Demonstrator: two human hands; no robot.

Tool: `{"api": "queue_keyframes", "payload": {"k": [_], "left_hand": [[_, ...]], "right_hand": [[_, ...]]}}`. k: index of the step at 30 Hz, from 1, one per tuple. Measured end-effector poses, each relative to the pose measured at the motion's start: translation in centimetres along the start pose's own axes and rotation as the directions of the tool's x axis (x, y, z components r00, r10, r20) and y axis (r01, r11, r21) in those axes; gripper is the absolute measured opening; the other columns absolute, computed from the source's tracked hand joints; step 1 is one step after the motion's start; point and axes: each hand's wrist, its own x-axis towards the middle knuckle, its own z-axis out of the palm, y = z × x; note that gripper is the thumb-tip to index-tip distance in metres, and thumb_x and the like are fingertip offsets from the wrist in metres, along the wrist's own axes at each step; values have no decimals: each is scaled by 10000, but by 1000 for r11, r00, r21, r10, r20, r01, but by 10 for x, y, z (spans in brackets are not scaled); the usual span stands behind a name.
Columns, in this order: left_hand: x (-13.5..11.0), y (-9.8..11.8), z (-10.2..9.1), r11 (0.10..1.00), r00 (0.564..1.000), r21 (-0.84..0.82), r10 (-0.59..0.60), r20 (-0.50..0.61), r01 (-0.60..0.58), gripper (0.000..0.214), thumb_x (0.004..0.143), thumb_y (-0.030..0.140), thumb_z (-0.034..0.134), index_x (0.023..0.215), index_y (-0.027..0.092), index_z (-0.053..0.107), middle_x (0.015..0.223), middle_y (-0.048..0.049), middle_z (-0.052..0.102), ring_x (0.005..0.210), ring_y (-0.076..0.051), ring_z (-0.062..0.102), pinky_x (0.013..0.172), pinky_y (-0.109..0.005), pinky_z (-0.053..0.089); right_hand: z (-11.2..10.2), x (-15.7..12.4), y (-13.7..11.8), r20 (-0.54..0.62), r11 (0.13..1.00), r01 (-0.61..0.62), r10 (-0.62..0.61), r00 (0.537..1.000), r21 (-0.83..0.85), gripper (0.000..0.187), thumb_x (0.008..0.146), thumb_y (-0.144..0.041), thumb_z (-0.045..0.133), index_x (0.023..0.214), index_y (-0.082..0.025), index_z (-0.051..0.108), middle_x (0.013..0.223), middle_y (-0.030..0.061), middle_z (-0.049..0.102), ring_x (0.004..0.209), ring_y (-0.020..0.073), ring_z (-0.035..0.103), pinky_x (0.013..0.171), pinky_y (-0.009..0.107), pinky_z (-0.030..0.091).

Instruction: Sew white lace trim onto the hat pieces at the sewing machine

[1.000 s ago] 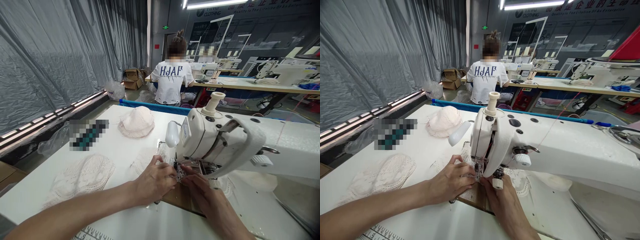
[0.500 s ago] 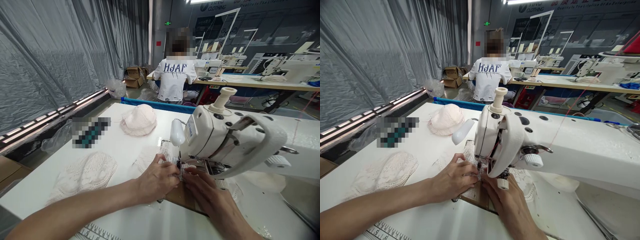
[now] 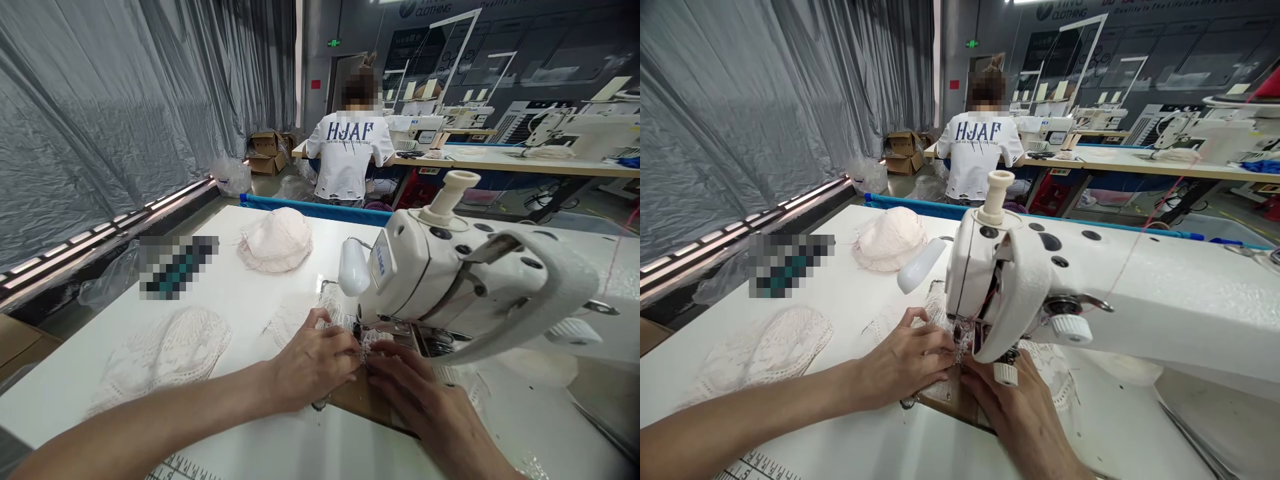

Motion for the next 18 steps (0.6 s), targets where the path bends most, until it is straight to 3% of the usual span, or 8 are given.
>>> {"api": "queue_keyframes", "payload": {"k": [8, 18], "left_hand": [[-1, -1, 2, 1000, 999, 4, 12, -29, -12, 96, 900, 234, 551, 900, 147, 593, 992, -9, 636, 904, -115, 585, 906, -365, 264], [-1, 0, 3, 1000, 999, 4, 8, -33, -8, 99, 910, 223, 530, 898, 150, 597, 976, -3, 637, 884, -108, 588, 896, -358, 278]], "right_hand": [[-3, 2, -1, -3, 1000, 7, -7, 1000, 10, 344, 960, -351, 359, 1023, -274, 689, 1027, 78, 688, 855, 244, 687, 680, 383, 588], [0, -1, 1, 22, 1000, -2, 2, 1000, 0, 325, 949, -342, 383, 1090, -249, 661, 1061, 96, 672, 851, 259, 684, 673, 407, 583]]}}
